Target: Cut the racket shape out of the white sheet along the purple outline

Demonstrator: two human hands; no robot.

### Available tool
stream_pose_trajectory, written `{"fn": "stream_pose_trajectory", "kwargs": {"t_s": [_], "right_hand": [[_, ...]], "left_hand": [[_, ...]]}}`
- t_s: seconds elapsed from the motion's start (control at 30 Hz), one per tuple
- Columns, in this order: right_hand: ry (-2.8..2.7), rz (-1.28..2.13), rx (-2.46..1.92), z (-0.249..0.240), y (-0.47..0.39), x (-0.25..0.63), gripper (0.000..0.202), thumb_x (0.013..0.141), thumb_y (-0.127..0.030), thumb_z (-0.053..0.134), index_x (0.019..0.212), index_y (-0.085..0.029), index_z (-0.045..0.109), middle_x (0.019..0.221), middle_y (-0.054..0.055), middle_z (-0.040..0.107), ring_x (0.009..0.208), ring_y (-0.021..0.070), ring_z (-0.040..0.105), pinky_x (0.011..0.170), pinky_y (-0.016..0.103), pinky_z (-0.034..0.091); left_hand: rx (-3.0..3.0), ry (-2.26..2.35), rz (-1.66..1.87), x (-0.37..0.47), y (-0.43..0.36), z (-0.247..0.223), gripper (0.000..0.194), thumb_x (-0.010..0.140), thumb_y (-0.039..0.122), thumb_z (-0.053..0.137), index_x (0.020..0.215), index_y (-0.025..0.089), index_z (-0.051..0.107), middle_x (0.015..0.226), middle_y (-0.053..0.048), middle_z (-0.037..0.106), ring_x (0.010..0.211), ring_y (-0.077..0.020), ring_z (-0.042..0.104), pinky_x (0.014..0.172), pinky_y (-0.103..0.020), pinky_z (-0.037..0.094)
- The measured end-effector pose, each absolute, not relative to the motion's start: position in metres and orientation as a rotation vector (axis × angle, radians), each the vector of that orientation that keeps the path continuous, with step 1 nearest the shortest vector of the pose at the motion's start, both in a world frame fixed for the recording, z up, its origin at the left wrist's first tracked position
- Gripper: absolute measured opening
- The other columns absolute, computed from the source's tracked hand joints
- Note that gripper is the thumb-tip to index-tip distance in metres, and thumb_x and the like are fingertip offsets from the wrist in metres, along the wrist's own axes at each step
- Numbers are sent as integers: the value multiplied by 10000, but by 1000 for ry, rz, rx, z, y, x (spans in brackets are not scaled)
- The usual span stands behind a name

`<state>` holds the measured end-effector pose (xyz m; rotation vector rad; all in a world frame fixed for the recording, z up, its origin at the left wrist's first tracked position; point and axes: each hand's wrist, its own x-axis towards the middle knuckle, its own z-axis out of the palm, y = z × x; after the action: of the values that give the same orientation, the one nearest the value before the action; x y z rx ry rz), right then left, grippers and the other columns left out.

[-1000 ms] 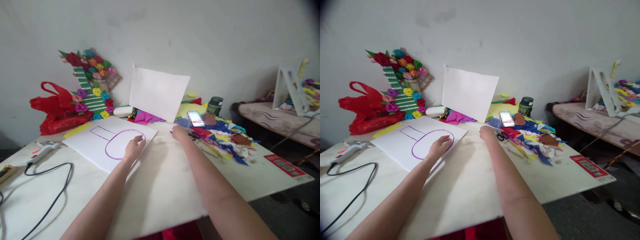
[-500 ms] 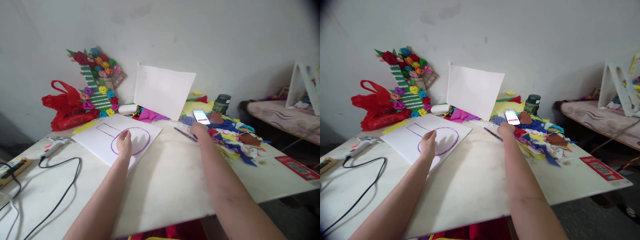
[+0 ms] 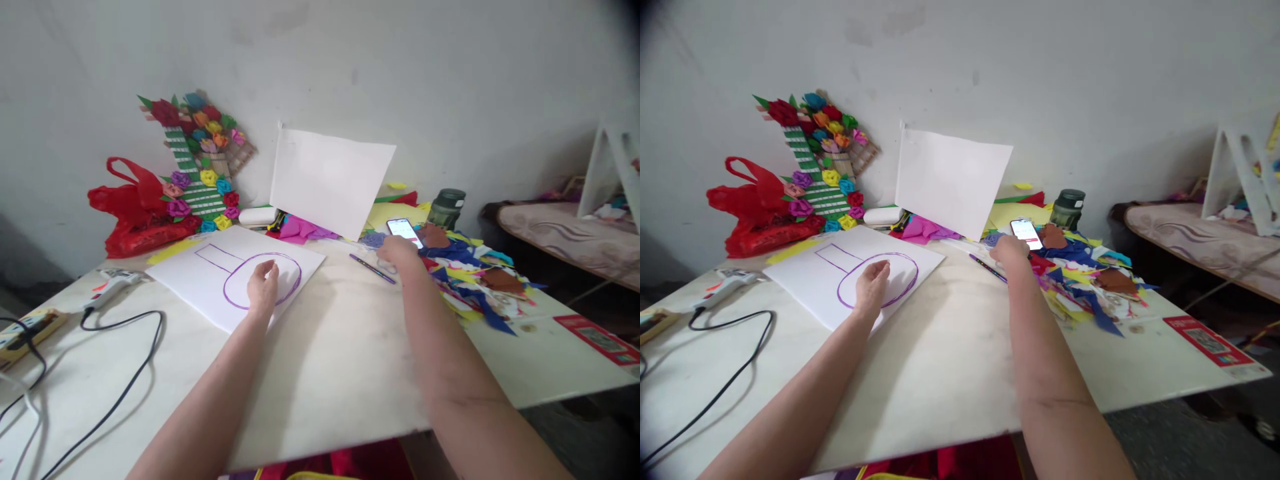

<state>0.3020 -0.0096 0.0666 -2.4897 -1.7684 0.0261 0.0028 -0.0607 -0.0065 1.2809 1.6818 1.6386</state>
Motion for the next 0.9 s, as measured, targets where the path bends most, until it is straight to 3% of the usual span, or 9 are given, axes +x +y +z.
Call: {"fn": "stream_pose_trajectory", "kwargs": {"t_s": [0.23,0.43,0.6,0.9], "right_hand": [[-1952,-93,-2178,99,-25,266,338,679,-206,529,992,-163,649,986,146,634,924,265,584,726,327,433],[-2162,-52,-1641,51,-15,209,314,721,-142,472,964,-157,671,984,114,636,923,217,566,770,270,405],[-2187,274,-1529,23,-18,179,340,773,-174,414,1013,-225,650,892,35,657,783,165,587,668,231,415],[-2191,181,-1661,17,-21,177,398,800,-220,404,1159,-222,576,1115,75,622,1003,210,563,815,278,404]], "left_hand": [[1151,1654,1744,-3,-63,-2,268,693,326,572,909,179,630,900,-78,641,923,-224,574,830,-353,425],[1029,1667,1829,-13,-63,-3,283,687,309,562,932,178,615,908,-71,621,894,-210,569,828,-344,420],[943,1792,1892,-31,-62,-2,308,709,322,518,975,184,587,943,-67,591,907,-200,546,843,-344,404],[546,2150,1931,-54,-72,12,258,711,314,534,957,241,559,1117,-110,438,1111,-294,410,911,-480,297]]}}
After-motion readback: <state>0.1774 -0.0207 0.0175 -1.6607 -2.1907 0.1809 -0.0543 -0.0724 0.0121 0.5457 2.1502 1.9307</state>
